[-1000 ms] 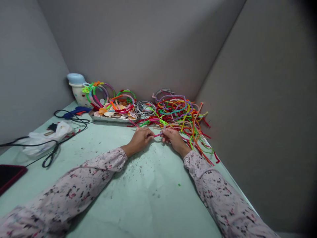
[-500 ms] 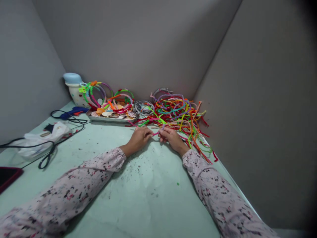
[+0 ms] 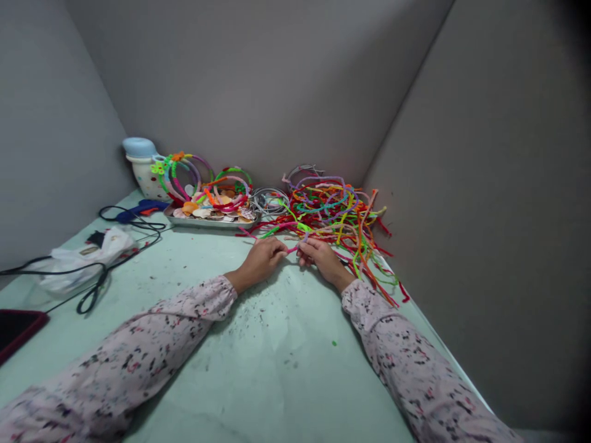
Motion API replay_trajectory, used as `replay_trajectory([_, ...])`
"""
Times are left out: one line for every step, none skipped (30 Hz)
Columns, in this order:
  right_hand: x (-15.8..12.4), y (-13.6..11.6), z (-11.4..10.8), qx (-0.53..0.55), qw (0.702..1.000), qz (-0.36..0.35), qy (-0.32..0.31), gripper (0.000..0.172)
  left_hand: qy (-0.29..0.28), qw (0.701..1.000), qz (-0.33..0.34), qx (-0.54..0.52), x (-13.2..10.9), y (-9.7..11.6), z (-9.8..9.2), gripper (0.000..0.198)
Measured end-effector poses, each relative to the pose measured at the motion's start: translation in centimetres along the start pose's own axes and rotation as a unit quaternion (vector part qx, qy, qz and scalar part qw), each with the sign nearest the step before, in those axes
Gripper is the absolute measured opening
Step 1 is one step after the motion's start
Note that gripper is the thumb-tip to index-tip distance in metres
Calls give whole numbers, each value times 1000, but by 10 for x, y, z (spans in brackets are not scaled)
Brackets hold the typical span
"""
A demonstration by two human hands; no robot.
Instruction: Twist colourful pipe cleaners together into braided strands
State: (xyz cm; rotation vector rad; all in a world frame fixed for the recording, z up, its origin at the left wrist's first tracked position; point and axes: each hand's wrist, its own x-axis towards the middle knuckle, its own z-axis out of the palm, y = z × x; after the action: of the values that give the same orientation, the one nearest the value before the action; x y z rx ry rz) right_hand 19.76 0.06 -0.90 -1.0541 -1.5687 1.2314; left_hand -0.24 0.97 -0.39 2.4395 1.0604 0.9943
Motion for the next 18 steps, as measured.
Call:
replay_trajectory([0,0,0,-1,1000,2,-1,30,2,1000,-2,-2,0,0,0,15])
replay_trajectory([0,-1,0,-4,1000,4,-2,30,3,1000,-3,-3,0,0,0,15])
replay_trajectory([-1,-1,0,-9,1000,5,-2,31,3,1000,-3,-3,0,-1,0,16])
replay_trajectory([-1,-1,0,-15,1000,5,-2,32,2,1000,-2,-2,0,-1,0,16])
replay_trajectory([-1,-2,0,-20,1000,5,-2,32,2,1000,1,-2,0,-1,0,16])
replay_trajectory([-1,-2,0,-24,1000,5,-1,32,1,1000,5,-2,0,-2,0,16])
replay_trajectory([-1,-2,0,-28,1000,5,-1,32,-1,1000,9,-2,0,-2,0,15])
replay_trajectory([-1,-2,0,-31,1000,4,-1,32,-2,1000,12,-1,0,-2,0,15])
replay_trajectory([-1,-2,0,-34,999,2,-2,32,-4,1000,15,0,0,-2,0,15])
replay_trajectory([-1,-2,0,-36,999,0,-3,31,-6,1000,16,1,0,-2,0,15])
replay_trajectory([-1,-3,0,-38,999,-2,-4,31,-8,1000,16,2,0,-1,0,15])
replay_trajectory([-1,-4,0,-37,999,-3,-5,31,-9,1000,14,3,0,-1,0,14])
replay_trajectory([-1,-4,1,-36,999,-2,-5,31,-7,1000,12,5,0,-1,0,14])
replay_trajectory([-1,-5,2,-33,999,-1,-1,31,-3,1000,8,8,0,0,-1,14])
replay_trajectory([-2,-6,3,-31,1000,2,5,31,2,1000,3,13,0,0,-1,14])
replay_trajectory([-2,-6,4,-30,999,5,14,31,8,1000,-2,18,0,0,-1,13])
replay_trajectory([-2,-5,5,-32,999,6,26,32,14,1000,-7,23,0,1,-1,13])
replay_trajectory([-2,-5,6,-38,998,3,44,34,19,999,-14,28,0,1,-1,13])
